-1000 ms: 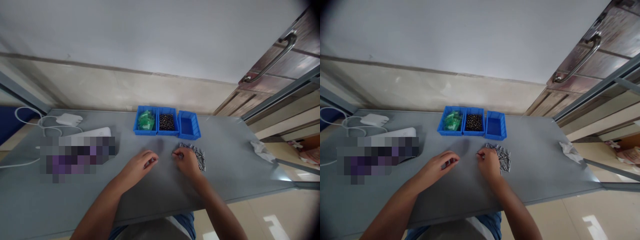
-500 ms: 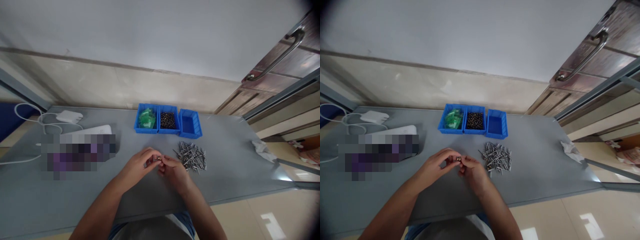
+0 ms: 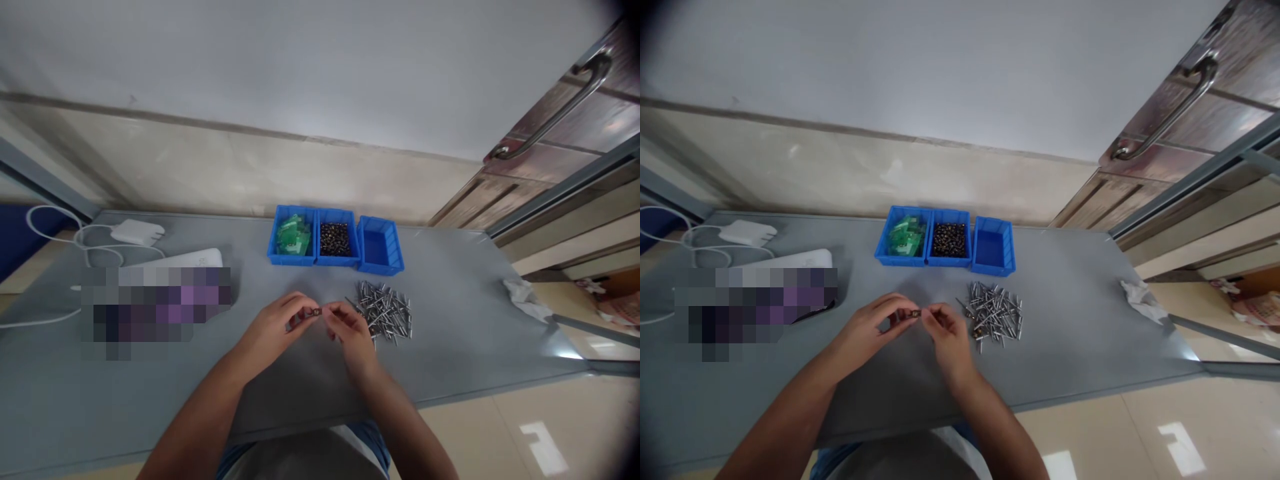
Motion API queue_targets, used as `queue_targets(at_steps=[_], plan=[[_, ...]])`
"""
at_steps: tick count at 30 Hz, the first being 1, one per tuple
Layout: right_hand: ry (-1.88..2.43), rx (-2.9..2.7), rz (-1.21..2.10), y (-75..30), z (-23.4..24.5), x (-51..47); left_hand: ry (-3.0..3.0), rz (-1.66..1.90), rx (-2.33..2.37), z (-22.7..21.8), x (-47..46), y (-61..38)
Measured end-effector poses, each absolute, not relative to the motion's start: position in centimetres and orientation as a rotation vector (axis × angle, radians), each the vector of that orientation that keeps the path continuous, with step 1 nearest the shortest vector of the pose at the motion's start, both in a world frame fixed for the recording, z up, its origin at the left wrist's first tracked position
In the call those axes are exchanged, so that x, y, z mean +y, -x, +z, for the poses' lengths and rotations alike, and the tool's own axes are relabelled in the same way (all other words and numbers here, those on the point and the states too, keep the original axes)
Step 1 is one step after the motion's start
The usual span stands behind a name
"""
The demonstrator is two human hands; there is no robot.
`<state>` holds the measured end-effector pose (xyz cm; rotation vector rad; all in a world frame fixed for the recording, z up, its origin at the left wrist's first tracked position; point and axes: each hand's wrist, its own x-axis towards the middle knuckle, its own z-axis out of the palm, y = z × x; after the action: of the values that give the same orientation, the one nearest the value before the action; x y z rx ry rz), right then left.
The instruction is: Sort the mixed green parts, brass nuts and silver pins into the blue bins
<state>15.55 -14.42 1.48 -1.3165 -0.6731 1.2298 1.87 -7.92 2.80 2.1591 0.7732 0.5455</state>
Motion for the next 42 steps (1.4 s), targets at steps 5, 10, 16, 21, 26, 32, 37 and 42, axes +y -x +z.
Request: queue_targets(at_steps=[5,10,16,21,26,32,37,42], plan=[[1.565,-1.139,0.702,-15.2,2.9,-15.1,-2.172,0.555,0.742,2.4,-7.7,-1.8],[1.617,-1.337,0.49,-14.9,3.1,-15.2,-2.21,0.579,0.717,1.7,-7.6,-1.7],[1.608,-1.431,0.433,-15.0,3.2,-15.0,-2.255,0.554,0.7,1.6,-7.7,-1.6],[1.594,-1.436,0.448,-15.1,3.3,-15.0,-2.265,0.555,0.7,1.5,-7.6,-1.7],[1.64,-1.371,0.47,-15.3,3.3,-15.1,-2.227,0.525,0.722,1.6,-7.6,-1.7],[1.584,-1.121,0.728,-16.0,2.4,-15.0,-2.193,0.536,0.794,2.6,-7.7,-1.7],[1.359,-0.848,1.206,-15.8,1.3,-14.6,-2.195,0.605,0.791,3.0,-7.8,-1.7],[1.131,-0.637,1.479,-15.4,0.8,-14.4,-2.186,0.632,0.757,2.9,-7.9,-1.7]])
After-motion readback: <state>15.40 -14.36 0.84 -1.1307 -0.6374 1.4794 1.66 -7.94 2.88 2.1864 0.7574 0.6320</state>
